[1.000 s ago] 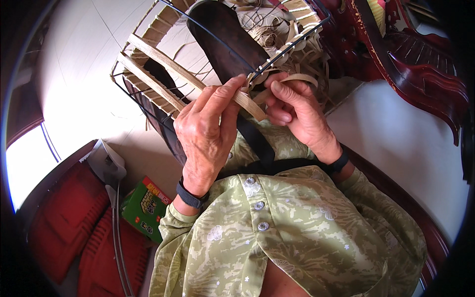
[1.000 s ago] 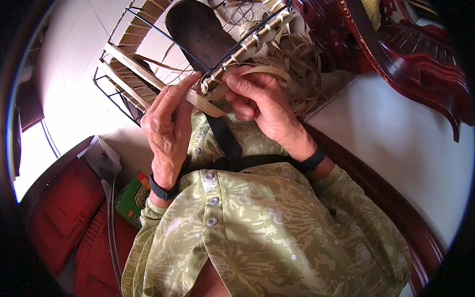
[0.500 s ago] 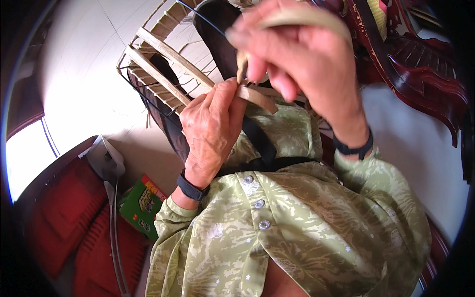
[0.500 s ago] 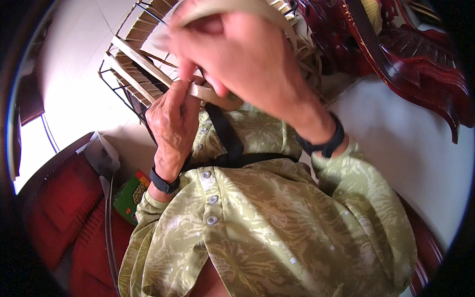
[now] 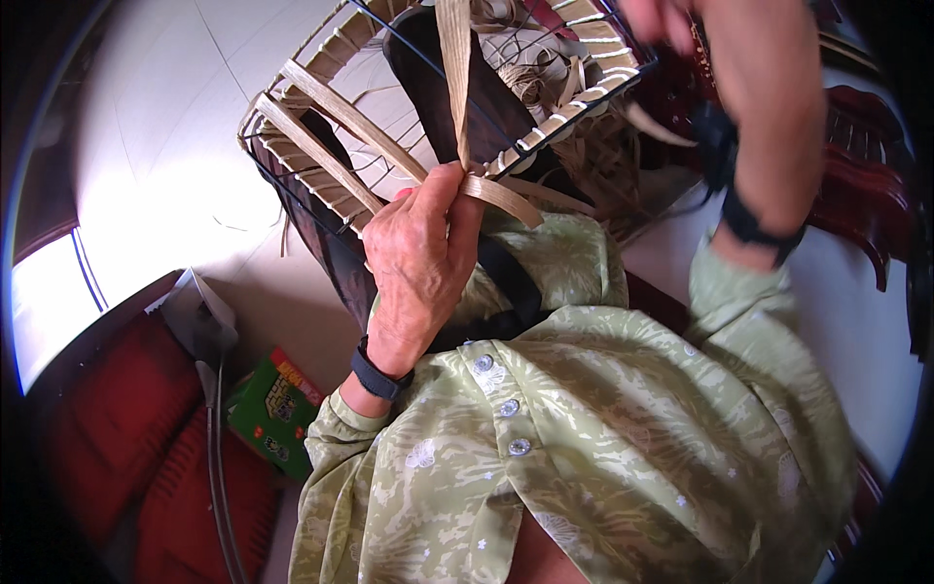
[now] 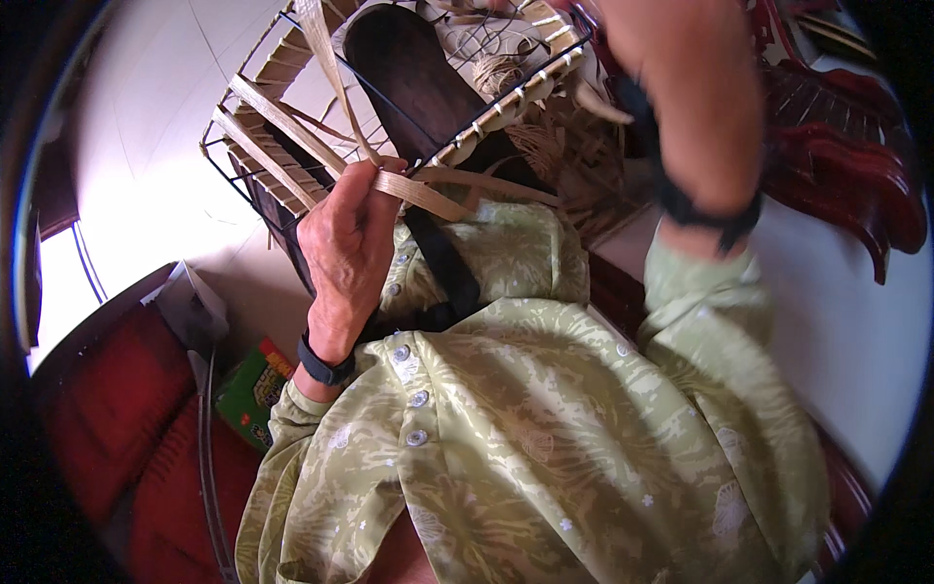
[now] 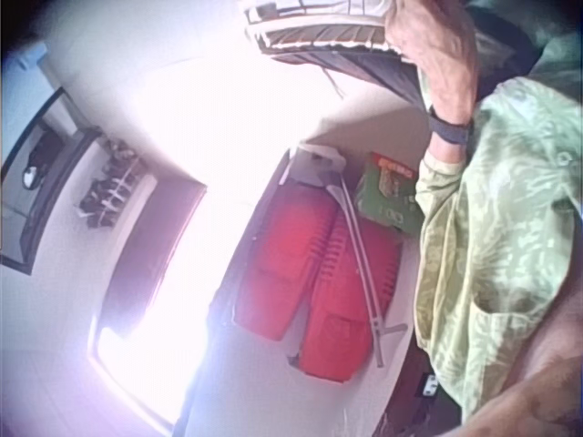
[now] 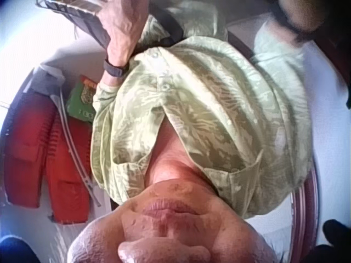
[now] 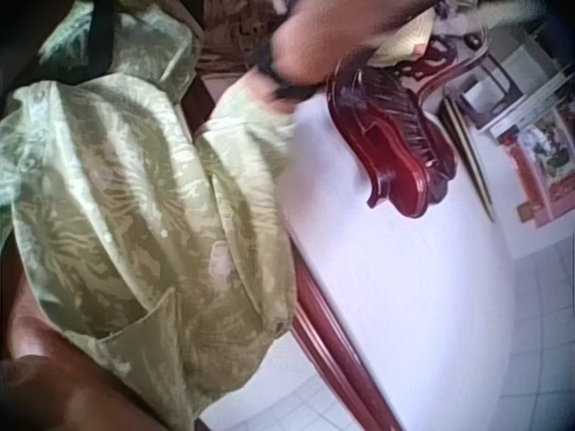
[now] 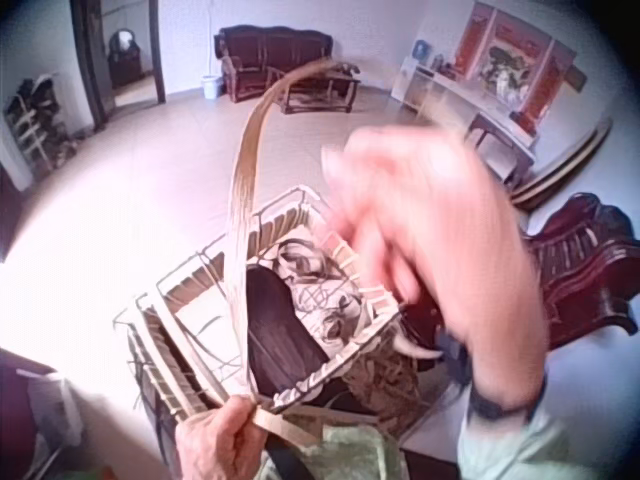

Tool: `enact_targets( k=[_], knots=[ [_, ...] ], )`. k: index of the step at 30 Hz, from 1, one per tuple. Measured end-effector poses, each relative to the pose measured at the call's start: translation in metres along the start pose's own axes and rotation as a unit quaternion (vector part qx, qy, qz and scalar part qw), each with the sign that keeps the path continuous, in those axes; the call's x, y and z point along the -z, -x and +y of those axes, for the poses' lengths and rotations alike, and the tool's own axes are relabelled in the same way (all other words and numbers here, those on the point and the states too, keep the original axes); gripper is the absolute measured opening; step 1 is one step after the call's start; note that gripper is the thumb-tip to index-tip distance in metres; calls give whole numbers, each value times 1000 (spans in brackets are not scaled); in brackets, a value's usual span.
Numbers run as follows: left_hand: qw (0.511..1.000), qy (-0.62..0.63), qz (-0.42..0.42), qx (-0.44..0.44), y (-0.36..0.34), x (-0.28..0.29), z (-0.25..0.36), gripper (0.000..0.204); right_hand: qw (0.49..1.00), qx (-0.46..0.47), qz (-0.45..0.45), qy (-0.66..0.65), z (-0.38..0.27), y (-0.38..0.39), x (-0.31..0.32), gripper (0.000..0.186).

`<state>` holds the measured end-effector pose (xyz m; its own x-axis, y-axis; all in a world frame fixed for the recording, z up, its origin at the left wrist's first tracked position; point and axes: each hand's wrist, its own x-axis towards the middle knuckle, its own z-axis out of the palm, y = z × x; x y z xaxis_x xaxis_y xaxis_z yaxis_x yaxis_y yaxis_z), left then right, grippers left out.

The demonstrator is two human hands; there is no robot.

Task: The person weaves a basket by hand, threading strips of material through a wooden frame and pulling them tight to form the structure.

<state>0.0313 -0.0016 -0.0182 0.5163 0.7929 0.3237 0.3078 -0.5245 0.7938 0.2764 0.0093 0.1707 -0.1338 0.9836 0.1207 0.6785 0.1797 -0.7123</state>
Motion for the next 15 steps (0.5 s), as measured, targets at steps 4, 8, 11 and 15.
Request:
enact_targets(
  k=[4, 8, 11, 15],
  knots=[
    [999, 1, -15, 50, 3, 5, 2, 19, 955, -243, 79, -148, 7, 53, -97, 18],
    [999, 26, -14, 42, 1, 8, 3, 19, 918, -284, 42, -273, 23, 85, -148, 13],
    [997, 60, -20, 39, -2, 3, -1, 16, 923, -291, 60, -245, 24, 96, -158, 21],
    [989, 110, -30, 91, 2, 2, -2, 16, 888, -304, 133, -317, 34, 108, -177, 27]
  ],
)
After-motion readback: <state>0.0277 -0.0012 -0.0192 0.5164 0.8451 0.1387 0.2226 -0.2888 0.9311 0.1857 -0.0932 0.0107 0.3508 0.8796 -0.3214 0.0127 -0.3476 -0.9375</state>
